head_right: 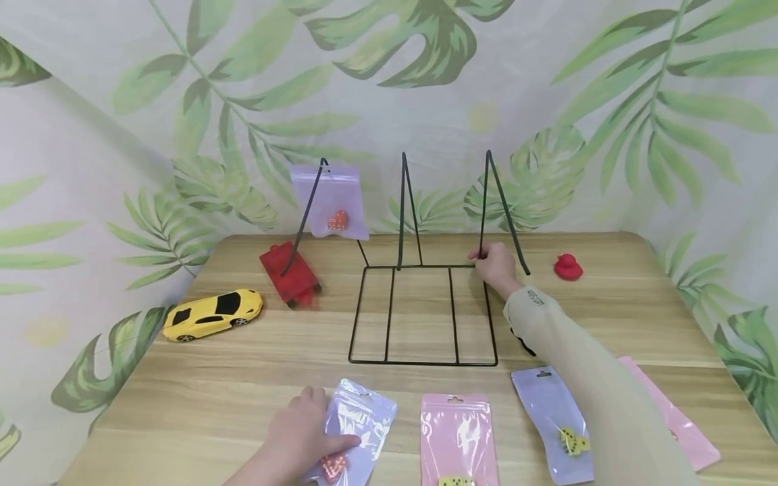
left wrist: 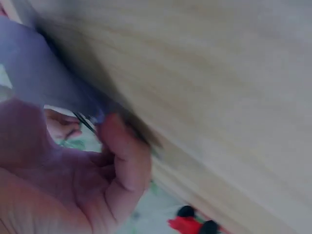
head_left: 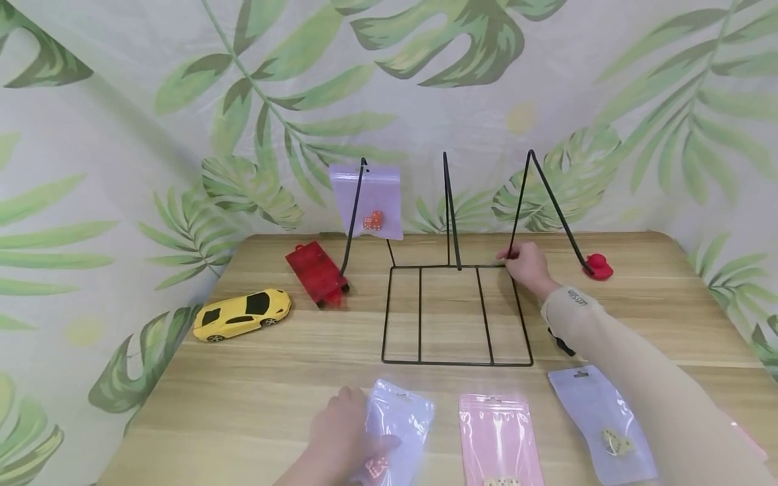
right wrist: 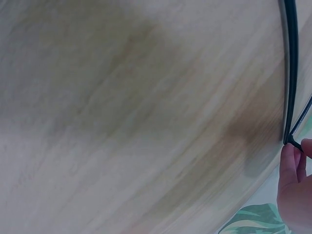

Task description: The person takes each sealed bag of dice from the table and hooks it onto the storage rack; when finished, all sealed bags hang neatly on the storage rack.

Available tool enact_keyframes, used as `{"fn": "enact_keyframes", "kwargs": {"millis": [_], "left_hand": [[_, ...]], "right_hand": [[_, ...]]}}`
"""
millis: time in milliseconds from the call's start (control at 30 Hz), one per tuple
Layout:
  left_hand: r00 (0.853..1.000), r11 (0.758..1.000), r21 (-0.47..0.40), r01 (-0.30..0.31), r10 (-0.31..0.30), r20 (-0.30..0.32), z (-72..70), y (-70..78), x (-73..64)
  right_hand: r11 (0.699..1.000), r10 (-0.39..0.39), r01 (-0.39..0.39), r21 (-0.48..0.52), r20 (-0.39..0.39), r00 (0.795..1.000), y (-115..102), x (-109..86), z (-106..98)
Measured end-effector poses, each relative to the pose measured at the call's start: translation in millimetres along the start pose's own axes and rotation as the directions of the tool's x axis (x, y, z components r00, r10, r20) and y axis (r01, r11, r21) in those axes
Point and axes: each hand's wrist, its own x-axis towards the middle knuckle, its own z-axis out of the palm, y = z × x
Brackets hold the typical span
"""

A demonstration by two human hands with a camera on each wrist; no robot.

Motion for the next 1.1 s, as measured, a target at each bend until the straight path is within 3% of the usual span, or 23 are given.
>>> {"fn": "enact_keyframes", "kwargs": {"millis": [167,300,400,500,900,1000,1100], "left_hand": [[0.999,0.982,-0.186,-0.041,0.037,-0.024,-3.1,-17.0,0.8],[0.997,0.937,-0.341,-0.074,0.069,-0.027,-7.1,-21.9,-1.7],[0.996,0.911,-0.405,-0.084,0.078,-0.031,-9.5,-22.1,-3.3],[0.996,0.897,-0.434,-0.088,0.080,-0.036,-10.9,-22.3,-4.3],[0.994,0.886,-0.451,-0.104,0.107,-0.017,-16.5,-30.2,2.7],[0.992,0.895,-0.433,-0.108,0.126,0.014,-20.3,-35.0,4.8],[0.980,0.879,-0.460,-0.127,0.182,0.079,-33.5,-41.9,5.9]], "right_hand": [[1.000,-0.003,0.003,-0.002,0.001,1.000,1,0.9,1],[1.000,0.004,-0.004,-0.011,0.008,1.000,0,0.2,0],[1.000,0.013,-0.013,-0.015,0.014,1.000,-1,-0.5,-1],[1.000,0.025,-0.024,-0.014,0.021,0.999,-1,-1.3,-1],[0.999,0.031,-0.031,-0.019,0.023,0.999,-3,-3.9,-2],[0.999,0.040,-0.040,-0.017,0.027,0.999,-3,-3.4,-1],[0.999,0.040,-0.040,-0.015,0.029,0.999,-3,-2.3,-1]]}}
